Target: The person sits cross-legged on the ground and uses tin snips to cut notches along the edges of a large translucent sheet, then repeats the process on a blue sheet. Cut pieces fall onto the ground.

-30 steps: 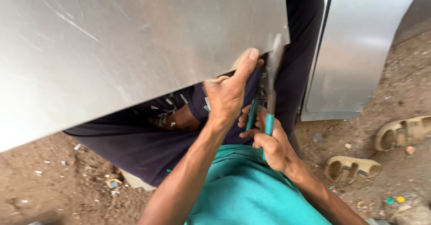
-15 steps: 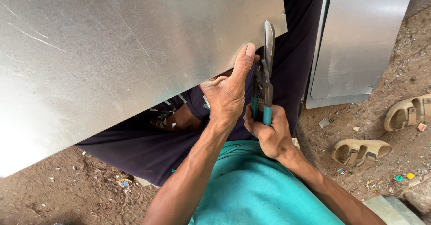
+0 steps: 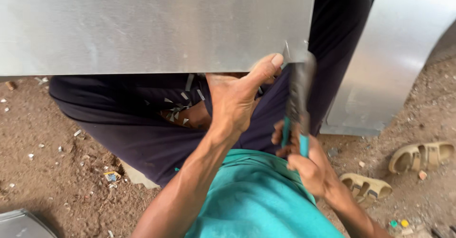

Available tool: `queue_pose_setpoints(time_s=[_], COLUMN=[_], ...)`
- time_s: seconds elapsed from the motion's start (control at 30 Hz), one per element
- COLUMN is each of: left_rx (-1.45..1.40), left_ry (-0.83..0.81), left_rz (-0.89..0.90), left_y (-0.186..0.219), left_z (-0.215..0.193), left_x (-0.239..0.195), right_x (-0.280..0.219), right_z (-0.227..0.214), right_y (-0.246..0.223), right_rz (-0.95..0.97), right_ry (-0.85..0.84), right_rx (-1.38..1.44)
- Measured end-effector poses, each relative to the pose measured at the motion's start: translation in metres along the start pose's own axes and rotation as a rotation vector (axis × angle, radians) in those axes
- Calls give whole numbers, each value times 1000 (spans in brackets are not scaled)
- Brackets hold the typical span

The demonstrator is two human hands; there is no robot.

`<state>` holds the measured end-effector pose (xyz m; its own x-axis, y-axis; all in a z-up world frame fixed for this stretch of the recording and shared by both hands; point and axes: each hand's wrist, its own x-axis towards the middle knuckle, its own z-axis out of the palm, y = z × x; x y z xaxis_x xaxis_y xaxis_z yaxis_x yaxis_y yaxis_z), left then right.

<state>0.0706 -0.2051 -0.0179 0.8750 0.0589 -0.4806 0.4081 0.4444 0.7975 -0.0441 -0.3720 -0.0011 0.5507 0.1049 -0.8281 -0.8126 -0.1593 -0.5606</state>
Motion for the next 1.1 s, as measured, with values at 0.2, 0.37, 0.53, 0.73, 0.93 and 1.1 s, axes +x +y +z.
queue_pose_setpoints(time_s=[0.2, 0.37, 0.53, 0.73, 0.93, 1.1], left_rx=[79, 184, -24, -113, -334, 626], left_ry=[-2, 21, -43, 41, -476, -240], left_rz=[-82, -222, -102, 113, 121, 577], left_y=[6, 0, -8, -8, -2, -19], left_z=[3, -4, -3, 23, -43, -143], left_x=[6, 6, 11, -9, -12, 0], right_x=[12, 14, 24, 17, -3, -6], right_z=[-1, -10, -8, -11, -38, -46], right_y=[-12, -9, 6, 26, 50, 60], right_rz=[-102, -100, -201, -49, -28, 29], right_ry=[-14, 71, 110, -110, -79, -156], right_rx=[-65, -265, -245, -76, -414, -367])
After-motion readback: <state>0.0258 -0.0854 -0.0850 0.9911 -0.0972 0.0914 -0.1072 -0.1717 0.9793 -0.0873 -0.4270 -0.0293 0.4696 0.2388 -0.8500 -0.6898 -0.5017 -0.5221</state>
